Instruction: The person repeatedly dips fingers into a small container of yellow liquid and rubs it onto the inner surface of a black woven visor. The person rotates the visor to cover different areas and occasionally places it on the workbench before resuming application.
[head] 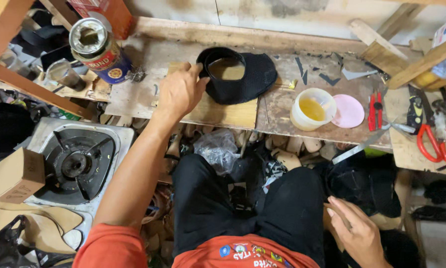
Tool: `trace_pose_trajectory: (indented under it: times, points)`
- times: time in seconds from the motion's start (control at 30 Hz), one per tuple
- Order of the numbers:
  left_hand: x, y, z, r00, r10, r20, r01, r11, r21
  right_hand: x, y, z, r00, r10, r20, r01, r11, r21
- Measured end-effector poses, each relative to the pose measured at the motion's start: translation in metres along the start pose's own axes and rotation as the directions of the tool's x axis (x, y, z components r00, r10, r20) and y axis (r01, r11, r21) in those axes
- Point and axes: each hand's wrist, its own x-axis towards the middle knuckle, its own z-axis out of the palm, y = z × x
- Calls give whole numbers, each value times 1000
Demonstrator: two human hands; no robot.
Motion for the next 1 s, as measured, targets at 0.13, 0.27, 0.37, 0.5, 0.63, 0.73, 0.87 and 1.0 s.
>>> trace_pose_trajectory:
  times: [0.13,0.27,0.37,0.5,0.63,0.73,0.87,1.0]
  points:
    - [-2,0,-4,997,-33,72,33,999,-3,5,-3,1,1000,-3,7,3,999,36]
    - [2,-2,-12,970,-100,221,95,995,33,13,-15,-4,999,-11,43,9,999,45]
    - [7,-5,-24,992,-127,4,127,991,30,19,-25,-8,998,23,61,-26,999,37]
    - [11,-19,-41,794,125,-595,-223,970,-95,28,-34,-9,998,10,57,-11,1000,4]
    - [9,-33,-38,812,-375,-447,-280,422,-862,34,-39,-6,994,-54,91,55,998,-7]
    - [-4,-34,-29,830,-446,-336,-303,145,-942,41,-42,-4,987,-95,129,94,995,10]
    - [-48,-3,-3,926,-333,-175,-167,55,-984,61,-52,-7,941,-304,147,314,948,-48]
    - [-109,38,21,862,-337,378,253,-359,-898,92,-64,-22,966,-242,88,241,970,23]
